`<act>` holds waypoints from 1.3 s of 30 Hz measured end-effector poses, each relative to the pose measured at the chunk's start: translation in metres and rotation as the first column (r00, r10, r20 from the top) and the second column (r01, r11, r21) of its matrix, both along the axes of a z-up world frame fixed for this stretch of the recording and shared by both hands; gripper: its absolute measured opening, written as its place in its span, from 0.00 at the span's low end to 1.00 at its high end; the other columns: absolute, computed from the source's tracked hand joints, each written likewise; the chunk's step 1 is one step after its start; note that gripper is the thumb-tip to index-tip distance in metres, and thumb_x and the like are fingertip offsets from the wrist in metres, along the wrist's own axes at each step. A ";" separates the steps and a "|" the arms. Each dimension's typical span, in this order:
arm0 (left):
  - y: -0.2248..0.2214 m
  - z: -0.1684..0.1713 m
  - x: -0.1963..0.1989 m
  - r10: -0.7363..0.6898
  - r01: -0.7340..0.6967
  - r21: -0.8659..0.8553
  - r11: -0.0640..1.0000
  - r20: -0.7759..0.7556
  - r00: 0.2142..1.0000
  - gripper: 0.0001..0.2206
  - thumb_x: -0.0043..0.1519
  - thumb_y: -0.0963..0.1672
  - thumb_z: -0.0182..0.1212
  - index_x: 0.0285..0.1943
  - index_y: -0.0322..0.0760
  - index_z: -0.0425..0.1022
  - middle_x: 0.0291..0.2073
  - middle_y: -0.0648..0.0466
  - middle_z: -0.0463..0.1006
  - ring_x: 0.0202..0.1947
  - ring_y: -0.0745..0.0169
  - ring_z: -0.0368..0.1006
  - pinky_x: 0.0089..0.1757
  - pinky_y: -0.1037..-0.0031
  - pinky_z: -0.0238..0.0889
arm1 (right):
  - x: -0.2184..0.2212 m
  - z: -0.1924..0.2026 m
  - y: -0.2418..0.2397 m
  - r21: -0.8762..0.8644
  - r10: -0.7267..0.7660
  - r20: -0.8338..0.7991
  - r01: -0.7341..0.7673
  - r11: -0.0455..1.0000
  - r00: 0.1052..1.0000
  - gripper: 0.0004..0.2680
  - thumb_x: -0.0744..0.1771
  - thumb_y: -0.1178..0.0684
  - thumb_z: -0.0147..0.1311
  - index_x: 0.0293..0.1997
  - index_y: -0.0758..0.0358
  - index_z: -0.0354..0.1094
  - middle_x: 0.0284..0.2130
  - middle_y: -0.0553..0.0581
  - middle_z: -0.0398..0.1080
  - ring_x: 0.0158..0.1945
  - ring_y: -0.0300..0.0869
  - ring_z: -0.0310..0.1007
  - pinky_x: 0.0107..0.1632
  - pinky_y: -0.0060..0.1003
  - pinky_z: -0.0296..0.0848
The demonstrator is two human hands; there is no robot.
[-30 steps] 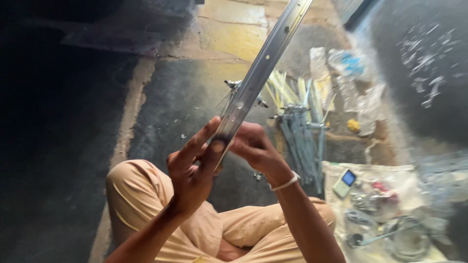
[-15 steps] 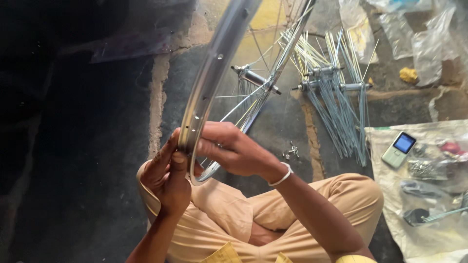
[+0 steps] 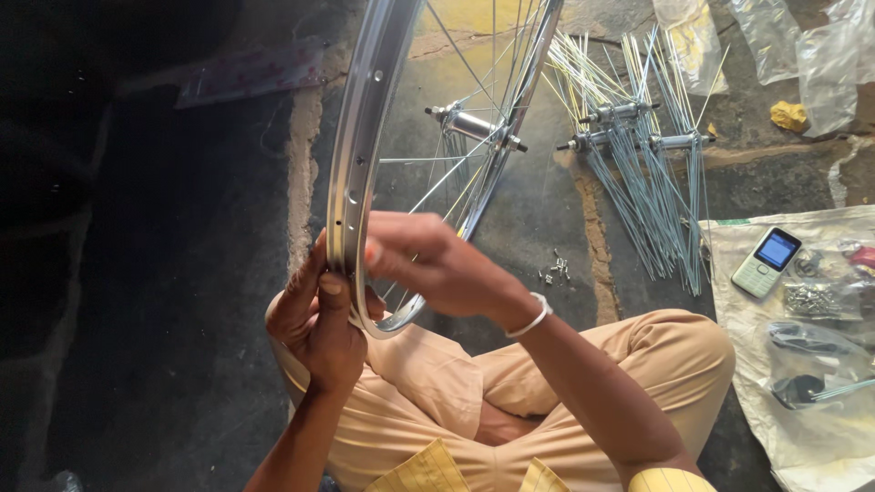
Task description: The person inserts metal spokes into the hub and rim of a bicycle wheel while sitting cross-legged on the floor.
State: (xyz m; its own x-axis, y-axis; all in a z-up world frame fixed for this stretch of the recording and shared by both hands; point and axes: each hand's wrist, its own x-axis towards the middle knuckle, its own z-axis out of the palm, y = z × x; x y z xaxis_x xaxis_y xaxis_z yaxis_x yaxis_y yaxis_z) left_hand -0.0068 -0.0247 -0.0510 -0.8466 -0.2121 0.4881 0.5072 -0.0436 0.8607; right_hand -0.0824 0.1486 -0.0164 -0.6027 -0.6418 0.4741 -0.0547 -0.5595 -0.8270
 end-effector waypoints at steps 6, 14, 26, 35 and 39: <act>0.000 -0.004 -0.001 0.025 -0.026 -0.039 0.999 -0.026 0.999 0.16 0.73 0.45 0.60 0.69 0.41 0.74 0.43 0.47 0.82 0.25 0.69 0.74 0.28 0.80 0.69 | -0.007 -0.012 0.000 -0.045 -0.037 0.014 0.037 0.998 0.999 0.12 0.72 0.50 0.57 0.56 0.67 0.64 0.44 0.53 0.67 0.49 0.36 0.70 0.55 0.35 0.73; 0.003 -0.001 0.002 0.056 -0.057 -0.053 0.997 -0.009 0.998 0.16 0.72 0.45 0.60 0.68 0.43 0.74 0.43 0.47 0.83 0.27 0.67 0.74 0.30 0.78 0.69 | -0.008 -0.007 0.003 -0.020 -0.069 -0.096 0.067 0.998 0.993 0.16 0.71 0.47 0.59 0.61 0.67 0.64 0.51 0.53 0.65 0.58 0.39 0.67 0.65 0.40 0.67; 0.006 0.147 -0.187 -0.144 0.159 -0.436 0.886 0.068 0.987 0.24 0.69 0.50 0.62 0.71 0.38 0.64 0.50 0.50 0.75 0.41 0.66 0.70 0.44 0.75 0.66 | -0.015 -0.013 0.025 0.111 -0.222 -0.133 0.237 0.965 0.966 0.11 0.75 0.49 0.49 0.59 0.67 0.67 0.50 0.53 0.64 0.49 0.35 0.70 0.48 0.31 0.80; 0.107 0.098 -0.191 -0.279 0.367 -0.371 0.853 0.269 0.922 0.23 0.66 0.46 0.63 0.69 0.36 0.66 0.50 0.50 0.75 0.42 0.64 0.71 0.45 0.74 0.66 | -0.041 -0.187 0.189 0.408 -0.917 0.289 0.902 -0.140 -0.273 0.04 0.71 0.56 0.51 0.45 0.64 0.70 0.36 0.55 0.72 0.30 0.36 0.72 0.29 0.28 0.71; 0.130 0.085 -0.200 -0.283 0.376 -0.349 0.858 0.290 0.914 0.22 0.65 0.45 0.63 0.67 0.35 0.67 0.50 0.50 0.75 0.42 0.63 0.71 0.46 0.74 0.67 | -0.054 -0.230 0.223 0.511 -0.833 0.409 0.850 -0.129 -0.373 0.04 0.69 0.55 0.51 0.43 0.61 0.69 0.35 0.50 0.71 0.30 0.33 0.70 0.27 0.26 0.70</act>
